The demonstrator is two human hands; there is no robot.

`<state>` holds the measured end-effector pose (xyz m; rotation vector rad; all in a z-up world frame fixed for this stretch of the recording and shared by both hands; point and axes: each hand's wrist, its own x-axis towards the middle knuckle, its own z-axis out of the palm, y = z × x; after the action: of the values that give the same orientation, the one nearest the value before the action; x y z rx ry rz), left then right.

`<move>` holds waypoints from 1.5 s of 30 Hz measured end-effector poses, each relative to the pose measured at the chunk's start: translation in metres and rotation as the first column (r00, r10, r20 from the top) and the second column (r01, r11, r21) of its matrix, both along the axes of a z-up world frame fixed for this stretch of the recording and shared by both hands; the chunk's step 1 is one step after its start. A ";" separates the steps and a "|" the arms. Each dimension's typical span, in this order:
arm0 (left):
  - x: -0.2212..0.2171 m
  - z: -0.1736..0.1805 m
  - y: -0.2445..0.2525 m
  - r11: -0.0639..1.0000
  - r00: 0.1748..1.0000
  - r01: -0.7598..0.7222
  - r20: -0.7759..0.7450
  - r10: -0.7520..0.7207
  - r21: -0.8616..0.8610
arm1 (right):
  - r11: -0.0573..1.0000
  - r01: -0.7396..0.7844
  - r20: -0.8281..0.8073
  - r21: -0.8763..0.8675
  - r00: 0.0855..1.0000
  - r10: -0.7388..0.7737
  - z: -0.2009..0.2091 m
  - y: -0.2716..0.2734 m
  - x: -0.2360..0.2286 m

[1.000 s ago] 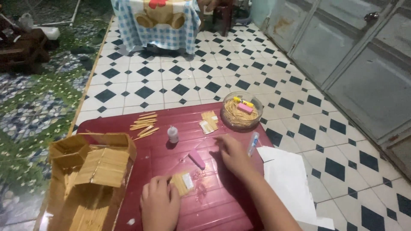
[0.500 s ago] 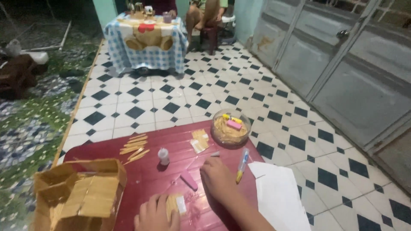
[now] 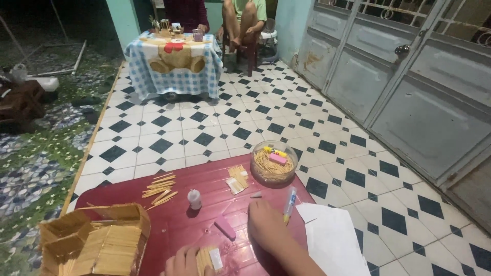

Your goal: The person is building a model house by gluing bamboo sticks together on a small table.

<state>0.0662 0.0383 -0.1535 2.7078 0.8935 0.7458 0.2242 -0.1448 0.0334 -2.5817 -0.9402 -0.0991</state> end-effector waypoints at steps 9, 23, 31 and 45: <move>0.024 -0.079 0.022 0.987 0.915 0.077 0.384 -0.125 0.138 | 0.960 -0.146 0.115 0.240 0.986 0.122 -0.010 -0.001 0.003; -0.006 0.007 0.003 0.991 0.948 0.111 0.307 -0.084 -0.072 | 0.841 0.001 -0.462 0.541 0.836 0.296 0.040 0.004 -0.042; 0.009 0.051 -0.023 0.940 0.823 0.257 0.459 -0.335 0.225 | 0.749 0.102 -0.686 0.654 0.499 0.530 0.032 -0.003 -0.073; -0.001 0.042 -0.015 0.833 0.748 0.347 0.663 0.032 -0.431 | 0.937 -0.107 -0.074 0.333 0.987 0.139 0.014 0.022 -0.047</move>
<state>0.0648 0.0237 -0.1115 1.7941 0.5522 1.1001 0.1775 -0.1226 0.0478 -2.1973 -0.9579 -0.0872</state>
